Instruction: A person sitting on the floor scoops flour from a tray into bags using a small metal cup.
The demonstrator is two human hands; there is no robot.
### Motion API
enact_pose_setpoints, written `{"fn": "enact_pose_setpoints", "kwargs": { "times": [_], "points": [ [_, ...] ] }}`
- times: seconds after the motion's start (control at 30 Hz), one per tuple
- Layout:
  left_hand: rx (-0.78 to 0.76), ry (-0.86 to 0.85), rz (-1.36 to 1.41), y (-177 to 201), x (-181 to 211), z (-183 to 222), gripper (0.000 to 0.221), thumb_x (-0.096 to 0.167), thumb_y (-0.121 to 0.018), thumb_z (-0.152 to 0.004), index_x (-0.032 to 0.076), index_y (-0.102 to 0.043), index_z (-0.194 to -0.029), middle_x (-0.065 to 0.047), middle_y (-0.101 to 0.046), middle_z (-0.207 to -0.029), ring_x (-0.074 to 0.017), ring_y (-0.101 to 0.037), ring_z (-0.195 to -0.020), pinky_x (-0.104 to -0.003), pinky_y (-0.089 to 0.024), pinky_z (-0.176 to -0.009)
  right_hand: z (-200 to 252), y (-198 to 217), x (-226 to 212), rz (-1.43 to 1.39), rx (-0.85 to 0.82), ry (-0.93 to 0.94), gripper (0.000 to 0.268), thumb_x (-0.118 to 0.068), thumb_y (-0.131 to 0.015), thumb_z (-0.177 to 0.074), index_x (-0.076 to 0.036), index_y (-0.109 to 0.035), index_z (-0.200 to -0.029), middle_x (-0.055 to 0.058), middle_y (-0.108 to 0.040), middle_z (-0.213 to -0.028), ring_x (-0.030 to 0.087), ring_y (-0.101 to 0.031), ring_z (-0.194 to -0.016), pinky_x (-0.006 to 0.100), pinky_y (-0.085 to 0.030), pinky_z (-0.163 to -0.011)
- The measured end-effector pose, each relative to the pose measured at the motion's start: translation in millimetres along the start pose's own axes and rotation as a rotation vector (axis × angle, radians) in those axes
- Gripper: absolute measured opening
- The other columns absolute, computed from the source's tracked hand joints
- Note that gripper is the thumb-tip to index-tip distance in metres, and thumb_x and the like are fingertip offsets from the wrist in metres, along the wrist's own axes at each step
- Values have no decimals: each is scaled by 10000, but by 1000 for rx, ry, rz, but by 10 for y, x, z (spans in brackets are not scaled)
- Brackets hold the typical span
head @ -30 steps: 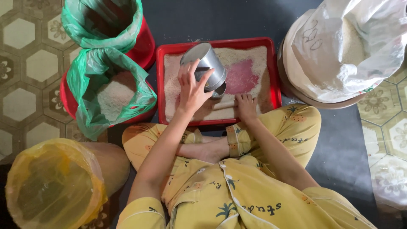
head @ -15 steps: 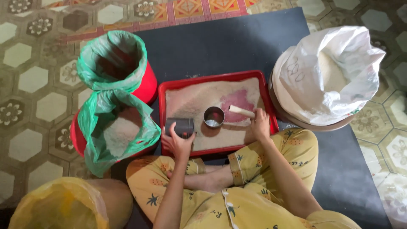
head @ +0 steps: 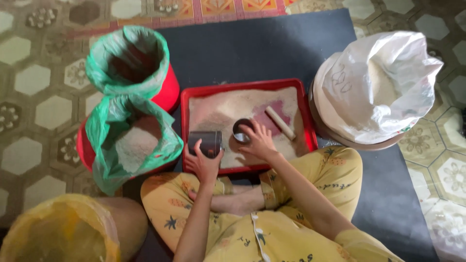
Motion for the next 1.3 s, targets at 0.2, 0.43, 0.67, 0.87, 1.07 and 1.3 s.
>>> {"fn": "enact_pose_setpoints", "kwargs": {
  "times": [0.2, 0.43, 0.67, 0.87, 1.07, 1.3],
  "points": [
    [-37, -4, 29, 102, 41, 9, 954, 505, -927, -501, 344, -512, -1345, -143, -317, -1509, -439, -418, -1329, -593, -367, -1011, 50, -555, 689, 327, 307, 110, 169, -214, -637, -923, -351, -664, -1019, 15, -634, -1173, 323, -627, -1073, 399, -546, -764],
    [59, -33, -9, 88, 77, 79, 937, 466, -921, -481, 345, -515, -1317, -135, -323, -1446, -434, -401, -1263, -571, -351, -976, 587, -93, 1053, 435, 205, 55, 202, -476, -670, -914, -294, -582, -924, 13, -538, -942, 323, -548, -962, 404, -466, -776],
    [-102, 101, 104, -295, 147, 340, 954, 479, -927, -459, 361, -519, -1314, -151, -315, -1462, -476, -336, -1336, -649, -275, -1040, 812, -322, 872, 112, 73, -181, 211, -339, -705, -904, -218, -535, -937, 52, -517, -973, 365, -632, -936, 441, -582, -722],
    [-179, 352, 410, -693, 293, 486, 964, 456, -946, -479, 358, -513, -1335, -191, -297, -1480, -457, -311, -1403, -601, -172, -1146, 646, -236, 715, -446, 112, -339, 168, -272, -697, -974, -139, -595, -979, 144, -566, -900, 447, -677, -877, 520, -568, -765],
    [-158, 736, 726, -887, -54, 347, 905, 484, -960, -589, 309, -536, -1370, -256, -274, -1415, -469, -347, -1368, -561, -302, -1122, 462, 44, 764, -1213, 235, -544, 192, -247, -646, -1037, -98, -559, -953, 104, -628, -809, 199, -671, -703, 347, -599, -651],
    [-119, 896, 940, -454, -303, 32, 884, 450, -954, -671, 261, -511, -1413, -324, -245, -1462, -450, -382, -1403, -542, -456, -1071, 41, 306, 954, -614, 291, -313, 182, -281, -668, -1034, -113, -603, -1063, 176, -598, -917, 438, -678, -908, 531, -547, -689]
  ]
}}
Point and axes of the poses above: each hand's wrist, its own z-axis away from the middle knuckle, its own y-axis out of the back of the hand, x = y × z, the point moved 10 cm from there along -z, towards the middle knuckle
